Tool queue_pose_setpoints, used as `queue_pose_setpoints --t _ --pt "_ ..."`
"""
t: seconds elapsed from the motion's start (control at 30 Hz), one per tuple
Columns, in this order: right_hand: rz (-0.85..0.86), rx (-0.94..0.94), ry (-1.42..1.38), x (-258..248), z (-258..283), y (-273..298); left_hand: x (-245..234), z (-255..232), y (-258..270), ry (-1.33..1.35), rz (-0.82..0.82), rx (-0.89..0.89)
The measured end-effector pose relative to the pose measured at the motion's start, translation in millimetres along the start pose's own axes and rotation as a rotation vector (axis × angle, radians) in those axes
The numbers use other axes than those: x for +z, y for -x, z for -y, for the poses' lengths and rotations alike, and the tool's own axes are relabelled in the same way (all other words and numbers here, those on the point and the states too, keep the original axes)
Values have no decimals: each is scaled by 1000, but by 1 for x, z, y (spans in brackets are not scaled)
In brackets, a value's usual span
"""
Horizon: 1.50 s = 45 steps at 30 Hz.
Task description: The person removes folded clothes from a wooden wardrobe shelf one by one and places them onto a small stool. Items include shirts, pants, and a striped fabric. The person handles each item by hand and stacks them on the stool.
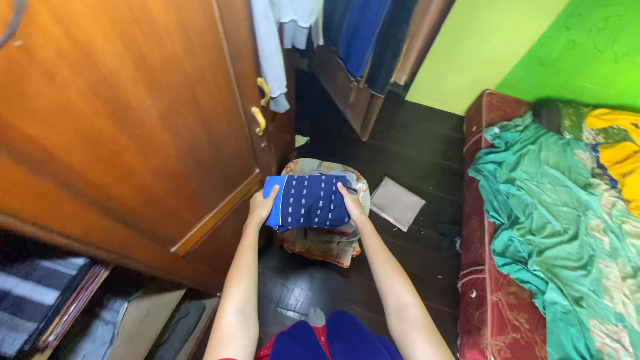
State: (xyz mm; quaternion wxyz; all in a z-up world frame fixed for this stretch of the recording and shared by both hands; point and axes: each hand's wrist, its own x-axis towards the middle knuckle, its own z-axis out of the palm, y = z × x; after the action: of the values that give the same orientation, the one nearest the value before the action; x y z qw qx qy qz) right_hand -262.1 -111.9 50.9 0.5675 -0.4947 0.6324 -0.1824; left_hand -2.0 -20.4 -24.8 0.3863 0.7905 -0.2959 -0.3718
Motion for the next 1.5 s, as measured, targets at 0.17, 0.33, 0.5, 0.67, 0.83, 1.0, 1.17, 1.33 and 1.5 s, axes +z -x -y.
queue_pose_setpoints --t 0.17,0.33,0.5,0.67,0.83,1.0,1.17,1.33,1.5 --pt "-49 4 -43 -18 -29 -38 31 -10 -13 -45 73 -28" --pt "-92 17 -114 -32 -37 -48 61 -8 -35 -78 130 -49" --pt "-89 43 -191 -52 -84 -126 89 -16 -74 -151 138 -37" --pt "-5 56 -353 -87 -51 -158 98 -60 -119 -199 184 37" --pt "-41 70 -236 -111 -34 -145 100 -46 -151 -228 170 14" --pt "-80 129 -255 -108 -88 -172 109 14 -152 -282 227 -76" --pt "-32 125 -303 -95 -72 -151 115 25 -155 -307 214 -87" --pt "1 102 -317 -91 -69 -148 106 14 -132 -289 228 -88" --pt "32 74 -282 -83 -71 -147 91 3 -110 -261 207 -73"
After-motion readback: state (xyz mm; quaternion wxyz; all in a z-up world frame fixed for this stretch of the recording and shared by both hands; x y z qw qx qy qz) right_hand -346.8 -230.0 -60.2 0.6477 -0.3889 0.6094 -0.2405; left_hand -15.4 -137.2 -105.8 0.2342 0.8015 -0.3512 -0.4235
